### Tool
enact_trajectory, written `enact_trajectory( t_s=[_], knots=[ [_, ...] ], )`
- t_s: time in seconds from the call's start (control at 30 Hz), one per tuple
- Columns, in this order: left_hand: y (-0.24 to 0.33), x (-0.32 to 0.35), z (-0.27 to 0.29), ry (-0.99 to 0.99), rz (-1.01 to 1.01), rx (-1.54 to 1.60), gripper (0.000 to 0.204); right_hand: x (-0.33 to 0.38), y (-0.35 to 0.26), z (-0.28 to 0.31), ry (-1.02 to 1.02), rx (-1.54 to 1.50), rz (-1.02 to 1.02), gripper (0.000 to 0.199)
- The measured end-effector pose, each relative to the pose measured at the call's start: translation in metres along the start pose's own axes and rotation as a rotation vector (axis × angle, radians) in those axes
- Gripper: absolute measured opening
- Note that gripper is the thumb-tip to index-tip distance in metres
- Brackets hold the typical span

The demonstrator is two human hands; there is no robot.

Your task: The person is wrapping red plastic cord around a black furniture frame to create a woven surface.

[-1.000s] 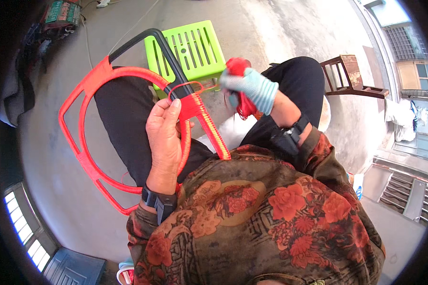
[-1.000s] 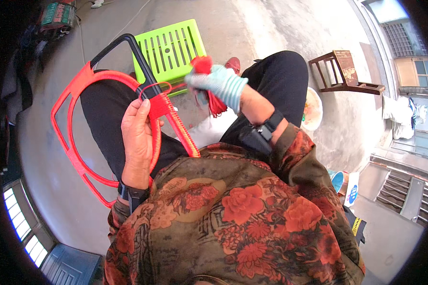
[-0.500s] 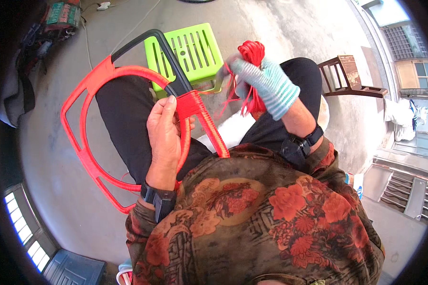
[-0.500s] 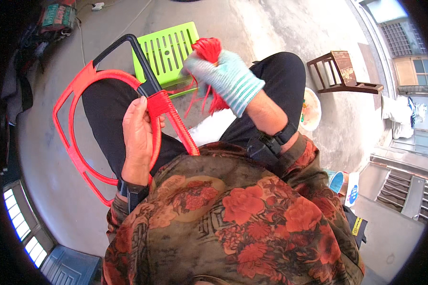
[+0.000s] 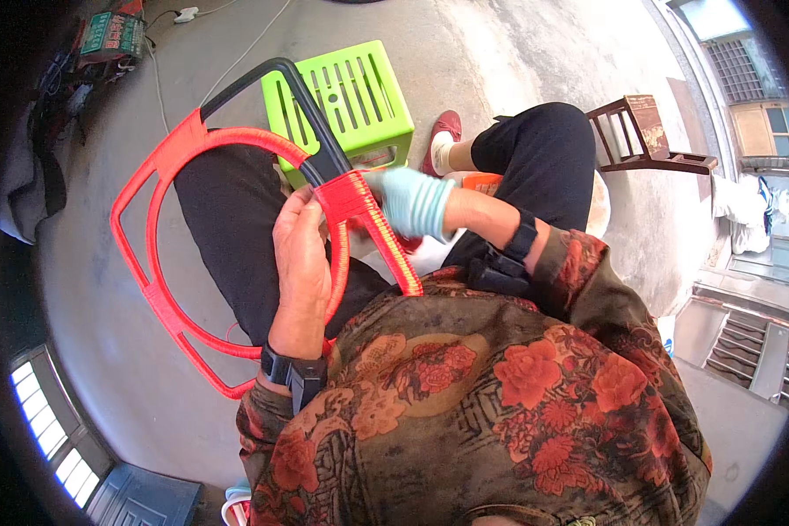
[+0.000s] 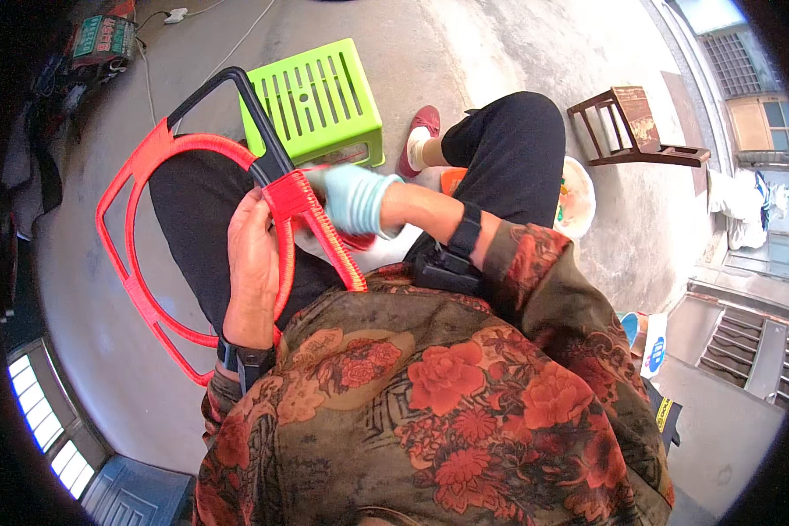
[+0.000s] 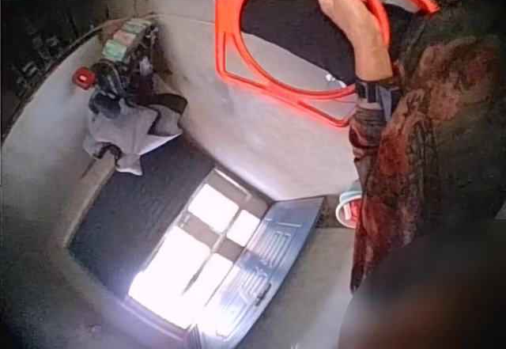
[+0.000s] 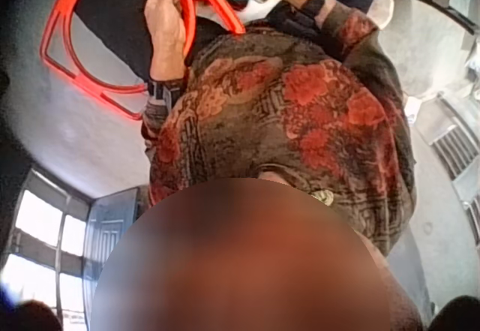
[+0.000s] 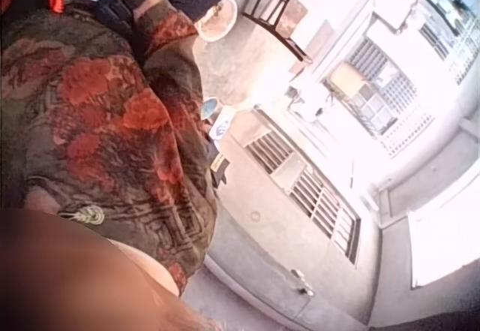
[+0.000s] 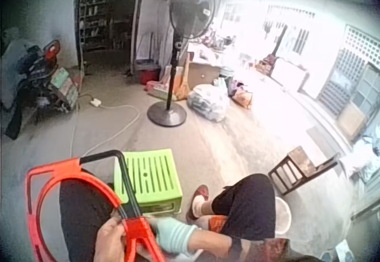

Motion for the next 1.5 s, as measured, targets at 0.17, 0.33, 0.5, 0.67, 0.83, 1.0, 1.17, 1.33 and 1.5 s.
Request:
enact_trajectory(
  t_s=[0.17, 0.33, 0.5, 0.67, 0.83, 1.0, 1.17, 1.33, 1.5],
  knots=[
    [0.018, 0.005, -0.004, 0.047, -0.129, -0.062, 0.015, -0.021, 0.062, 0.053, 0.56, -0.927, -0.399, 0.057],
    [0.085, 0.036, -0.011, 0.267, -0.643, -0.456, 0.016, 0.002, -0.053, 0.099, 0.685, -0.207, 0.171, 0.055],
    [0.099, 0.058, -0.031, 0.211, -0.855, -0.567, 0.018, -0.001, -0.116, 0.041, 0.51, 0.463, 0.575, 0.042],
    [0.087, 0.037, -0.016, 0.173, -0.709, -0.453, 0.02, 0.019, -0.067, 0.091, 0.629, -0.067, 0.237, 0.025],
    [0.025, 0.006, 0.002, 0.103, -0.083, -0.141, 0.018, 0.059, -0.015, 0.132, 0.283, 0.44, -0.158, 0.022],
    [0.016, 0.007, -0.013, -0.011, 0.007, -0.107, 0.018, 0.173, 0.123, 0.272, 1.179, -0.34, -0.187, 0.022],
    [0.015, 0.007, -0.012, -0.004, 0.003, -0.003, 0.015, 0.207, 0.162, 0.272, 1.544, -1.066, -0.134, 0.03],
    [0.017, 0.011, -0.016, -0.007, 0.022, -0.009, 0.015, 0.074, 0.099, 0.158, 0.661, -0.834, -0.28, 0.028],
    [0.014, 0.009, -0.019, -0.022, 0.035, 0.001, 0.015, 0.008, 0.023, 0.019, 0.083, -0.937, -0.27, 0.033]
  ],
)
Point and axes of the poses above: each hand's wrist, its own x-axis away from the middle knuckle, its own z-axis out of the back of the hand, y = z × x, the point moved 10 cm from there along -x, towards the middle knuckle, and after that the axes turned 1 degree about -x, right-handed, at the moved point
